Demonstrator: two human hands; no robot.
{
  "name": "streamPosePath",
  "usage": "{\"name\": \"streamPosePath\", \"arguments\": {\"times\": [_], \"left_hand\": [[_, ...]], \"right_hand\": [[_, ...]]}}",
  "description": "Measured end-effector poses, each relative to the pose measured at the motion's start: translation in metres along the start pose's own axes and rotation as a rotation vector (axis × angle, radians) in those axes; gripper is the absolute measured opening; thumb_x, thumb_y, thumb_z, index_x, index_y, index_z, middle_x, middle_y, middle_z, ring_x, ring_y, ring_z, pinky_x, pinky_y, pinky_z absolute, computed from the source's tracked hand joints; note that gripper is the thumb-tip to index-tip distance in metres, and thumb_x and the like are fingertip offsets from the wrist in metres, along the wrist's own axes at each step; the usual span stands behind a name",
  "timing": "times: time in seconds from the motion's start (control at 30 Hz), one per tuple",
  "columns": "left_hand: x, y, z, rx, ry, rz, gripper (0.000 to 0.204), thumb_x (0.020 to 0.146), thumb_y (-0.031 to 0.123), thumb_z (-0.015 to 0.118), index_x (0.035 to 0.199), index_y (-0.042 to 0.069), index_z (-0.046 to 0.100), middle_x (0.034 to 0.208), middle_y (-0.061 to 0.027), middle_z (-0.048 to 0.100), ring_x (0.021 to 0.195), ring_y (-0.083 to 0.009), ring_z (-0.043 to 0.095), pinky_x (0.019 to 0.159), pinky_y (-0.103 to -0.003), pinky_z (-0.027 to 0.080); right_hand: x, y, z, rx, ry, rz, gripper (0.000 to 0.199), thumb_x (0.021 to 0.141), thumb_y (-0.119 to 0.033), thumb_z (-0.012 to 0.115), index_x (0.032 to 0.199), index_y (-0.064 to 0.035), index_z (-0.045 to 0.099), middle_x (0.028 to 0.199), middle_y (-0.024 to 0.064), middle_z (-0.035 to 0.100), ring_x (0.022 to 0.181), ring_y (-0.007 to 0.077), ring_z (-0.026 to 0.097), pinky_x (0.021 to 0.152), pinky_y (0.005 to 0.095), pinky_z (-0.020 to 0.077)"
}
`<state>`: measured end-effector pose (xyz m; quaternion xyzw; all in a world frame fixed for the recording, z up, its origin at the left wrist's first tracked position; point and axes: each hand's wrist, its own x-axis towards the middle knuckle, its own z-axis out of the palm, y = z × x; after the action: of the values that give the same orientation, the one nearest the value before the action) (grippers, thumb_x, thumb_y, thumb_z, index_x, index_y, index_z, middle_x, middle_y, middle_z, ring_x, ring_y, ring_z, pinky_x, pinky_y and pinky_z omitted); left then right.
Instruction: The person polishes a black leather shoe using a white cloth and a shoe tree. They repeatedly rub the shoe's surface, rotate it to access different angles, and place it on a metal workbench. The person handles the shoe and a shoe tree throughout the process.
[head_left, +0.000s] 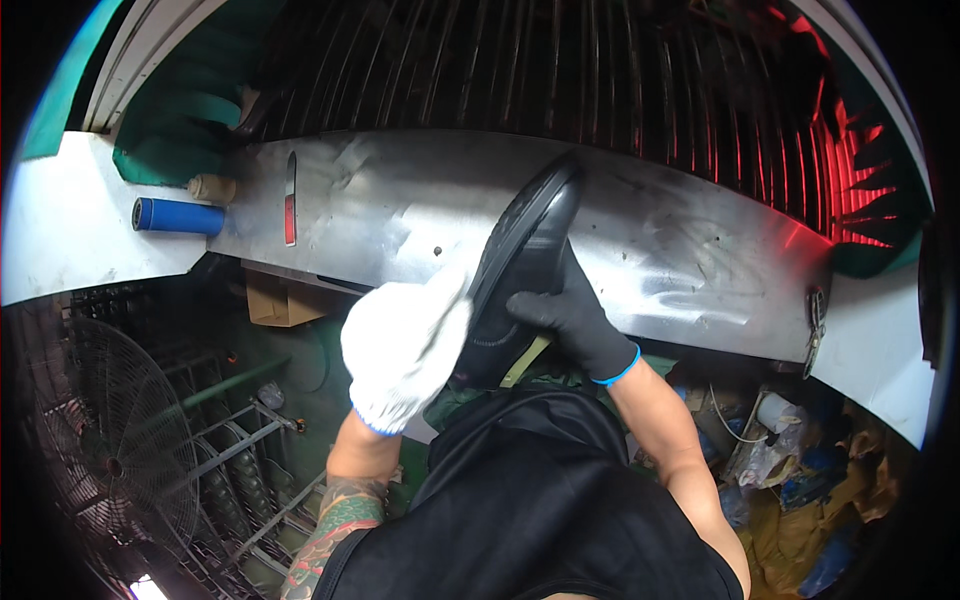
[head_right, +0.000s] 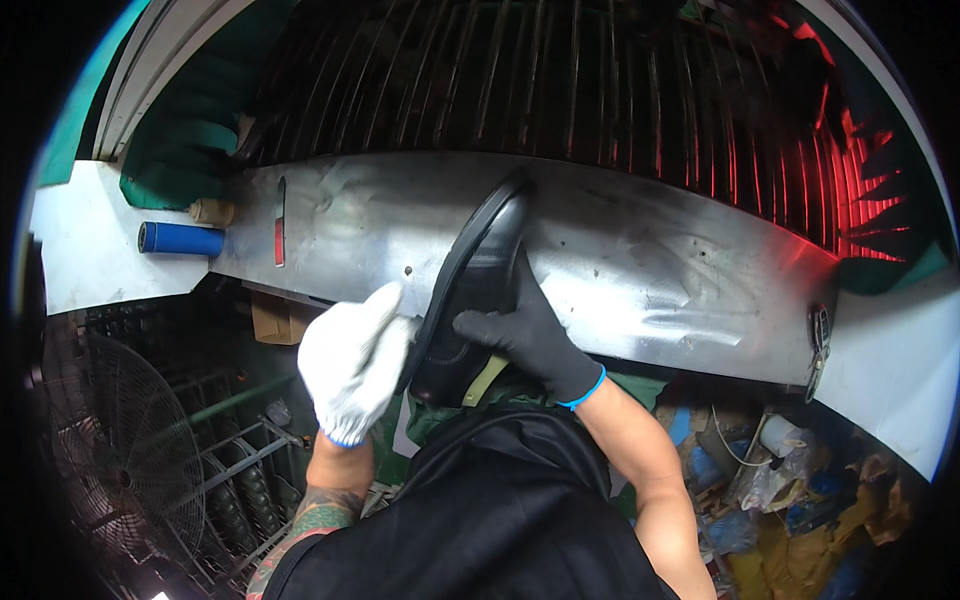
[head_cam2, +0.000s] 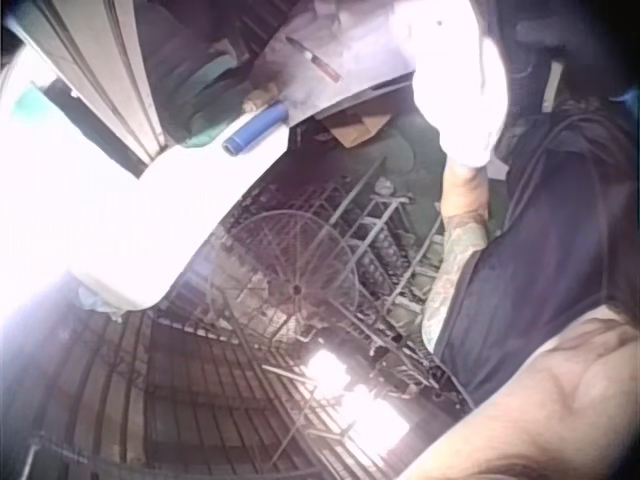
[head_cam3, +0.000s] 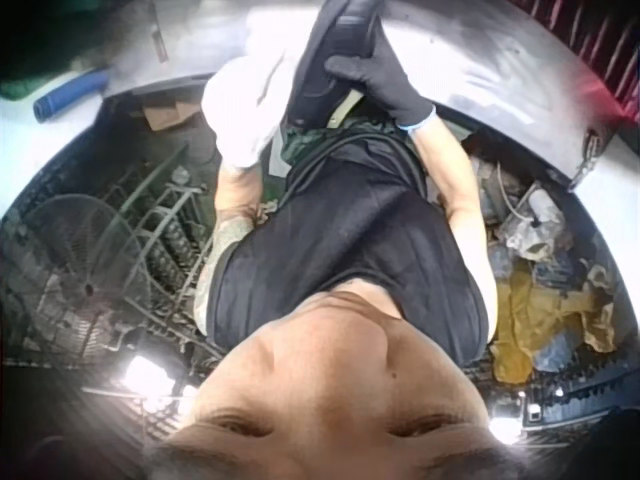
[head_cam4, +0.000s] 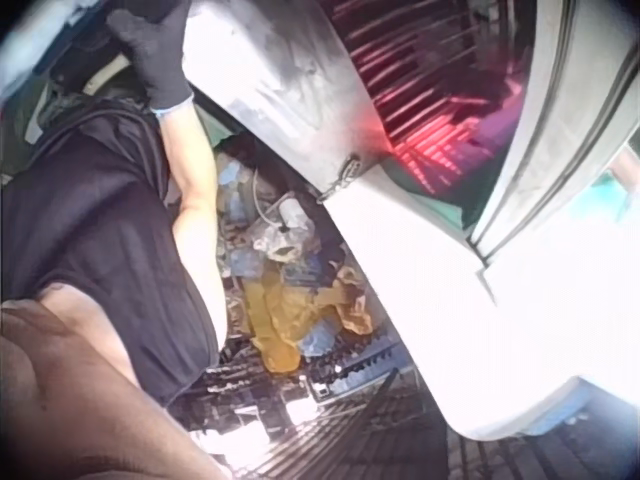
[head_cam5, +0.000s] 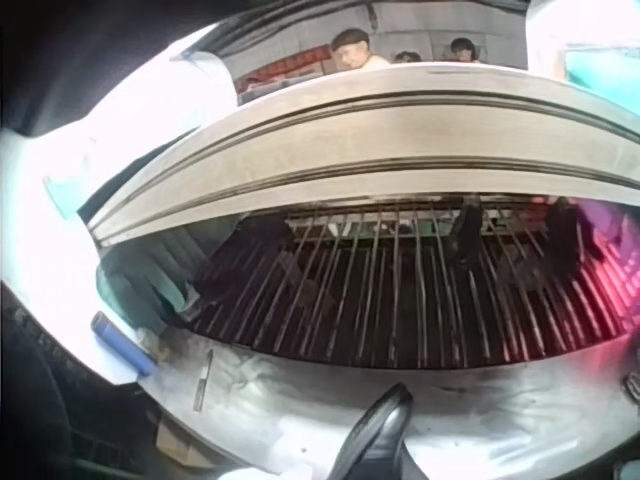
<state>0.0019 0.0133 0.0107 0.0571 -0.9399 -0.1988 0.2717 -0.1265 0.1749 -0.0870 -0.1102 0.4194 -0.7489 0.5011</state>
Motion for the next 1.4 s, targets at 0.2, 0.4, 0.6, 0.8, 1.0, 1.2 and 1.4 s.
{"name": "streamPosePath", "arguments": {"times": [0.2, 0.4, 0.6, 0.8, 1.0, 1.2, 1.4], "left_hand": [[0.027, -0.003, 0.011, 0.05, -0.394, -0.135, 0.064, 0.083, 0.039, 0.085, 0.132, 0.002, 0.069, 0.081, -0.0114, 0.072, 0.076, -0.0284, 0.069, 0.067, -0.036, 0.056], [0.029, -0.015, -0.004, -0.313, -0.727, -0.418, 0.073, 0.093, 0.041, 0.075, 0.145, -0.006, 0.056, 0.088, -0.0173, 0.074, 0.085, -0.0359, 0.071, 0.08, -0.042, 0.056], [0.01, -0.017, 0.011, -0.235, -0.467, -0.198, 0.066, 0.098, 0.03, 0.072, 0.148, -0.009, 0.052, 0.12, -0.0258, 0.071, 0.112, -0.0409, 0.069, 0.098, -0.042, 0.055], [0.008, -0.022, 0.024, -0.092, -0.231, -0.007, 0.056, 0.093, 0.017, 0.077, 0.14, -0.008, 0.061, 0.093, -0.0153, 0.07, 0.076, -0.029, 0.066, 0.072, -0.04, 0.056], [0.023, 0.002, 0.009, -0.019, -0.206, -0.208, 0.066, 0.089, 0.02, 0.081, 0.144, -0.007, 0.057, 0.11, -0.0224, 0.073, 0.093, -0.0371, 0.073, 0.082, -0.041, 0.059], [0.039, 0.007, -0.015, -0.706, 0.087, -0.485, 0.107, 0.077, 0.019, 0.092, 0.163, 0.002, 0.031, 0.142, -0.0195, 0.061, 0.12, -0.0285, 0.068, 0.105, -0.039, 0.055], [0.023, -0.007, -0.029, -0.574, 0.283, -0.041, 0.105, 0.082, 0.025, 0.091, 0.161, -0.003, 0.027, 0.14, -0.0314, 0.061, 0.125, -0.0381, 0.066, 0.107, -0.045, 0.053]], "right_hand": [[-0.008, 0.005, 0.012, -0.103, -0.085, -0.1, 0.119, 0.081, -0.004, 0.088, 0.168, -0.0101, 0.007, 0.151, 0.0105, 0.049, 0.138, 0.0214, 0.053, 0.114, 0.0403, 0.047], [-0.009, -0.01, 0.019, -0.041, -0.109, 0.006, 0.117, 0.083, -0.003, 0.085, 0.169, -0.0134, 0.006, 0.149, 0.0108, 0.052, 0.137, 0.0218, 0.054, 0.114, 0.0405, 0.0477], [-0.009, -0.021, 0.016, 0.004, -0.131, 0.049, 0.114, 0.085, 0.0, 0.08, 0.17, -0.0138, 0.004, 0.15, 0.0109, 0.052, 0.136, 0.0228, 0.054, 0.113, 0.0403, 0.0478], [-0.008, -0.021, 0.018, -0.105, -0.078, -0.035, 0.12, 0.085, -0.006, 0.083, 0.17, -0.0115, -0.001, 0.152, 0.0131, 0.05, 0.137, 0.0239, 0.053, 0.114, 0.0401, 0.0467], [-0.011, -0.031, 0.042, -0.396, -0.03, -0.12, 0.131, 0.086, -0.024, 0.088, 0.168, -0.0069, -0.013, 0.159, 0.0209, 0.044, 0.144, 0.0291, 0.05, 0.117, 0.0392, 0.0435], [-0.006, -0.026, 0.044, -0.092, 0.019, -0.021, 0.085, 0.102, -0.027, 0.07, 0.166, -0.001, 0.021, 0.155, 0.0197, 0.051, 0.136, 0.0297, 0.058, 0.112, 0.0374, 0.0487], [0.019, -0.005, 0.011, 0.255, -0.027, 0.111, 0.046, 0.113, -0.034, 0.048, 0.144, -0.0021, 0.058, 0.141, 0.0163, 0.065, 0.132, 0.0253, 0.062, 0.112, 0.0421, 0.0522]]}}
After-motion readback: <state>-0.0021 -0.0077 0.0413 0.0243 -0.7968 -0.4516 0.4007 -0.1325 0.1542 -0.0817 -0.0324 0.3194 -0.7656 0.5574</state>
